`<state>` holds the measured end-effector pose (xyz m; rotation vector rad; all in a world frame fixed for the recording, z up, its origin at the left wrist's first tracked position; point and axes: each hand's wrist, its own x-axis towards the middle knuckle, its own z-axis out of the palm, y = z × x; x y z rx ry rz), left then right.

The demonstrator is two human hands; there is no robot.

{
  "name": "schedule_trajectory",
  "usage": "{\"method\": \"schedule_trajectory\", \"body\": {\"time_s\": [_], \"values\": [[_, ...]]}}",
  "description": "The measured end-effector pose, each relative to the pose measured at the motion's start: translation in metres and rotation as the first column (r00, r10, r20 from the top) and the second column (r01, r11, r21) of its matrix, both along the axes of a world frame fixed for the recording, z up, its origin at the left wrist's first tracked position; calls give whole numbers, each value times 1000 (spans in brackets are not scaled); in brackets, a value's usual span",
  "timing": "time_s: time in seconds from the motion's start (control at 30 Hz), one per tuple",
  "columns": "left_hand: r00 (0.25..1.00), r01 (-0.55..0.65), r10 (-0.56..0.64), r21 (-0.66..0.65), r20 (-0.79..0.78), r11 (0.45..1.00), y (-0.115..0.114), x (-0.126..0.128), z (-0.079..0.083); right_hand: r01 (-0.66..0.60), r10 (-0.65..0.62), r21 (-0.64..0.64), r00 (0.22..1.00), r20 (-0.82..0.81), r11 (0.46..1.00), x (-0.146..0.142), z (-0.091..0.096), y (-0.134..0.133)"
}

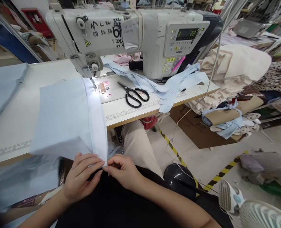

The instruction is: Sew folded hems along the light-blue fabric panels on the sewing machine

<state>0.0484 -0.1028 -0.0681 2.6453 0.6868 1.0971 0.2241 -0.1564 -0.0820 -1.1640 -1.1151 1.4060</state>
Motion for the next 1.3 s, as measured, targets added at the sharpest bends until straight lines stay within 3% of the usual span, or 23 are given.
{"method": "schedule_trajectory", "body": {"time_s": [0.13, 0.37, 0.67, 0.93, 1.3], "values": [[1000, 7, -7, 13, -13, 1000, 1, 3, 4, -19, 5, 125, 994, 114, 992, 3, 3, -1], [999, -6, 8, 41, -48, 999, 1, 4, 5, -18, -5, 143, 987, 161, 990, 5, 7, -2], [997, -5, 11, 80, -77, 997, -3, 5, 13, -11, 11, -31, 1000, 3, 999, 5, 9, -3], [994, 34, -21, 126, -103, 991, 1, 7, 9, -61, 8, -259, 979, -202, 964, 5, 10, -2], [987, 25, -10, 90, -161, 996, 0, 4, 10, -88, -22, -317, 945, -326, 944, 8, 8, -3]]}}
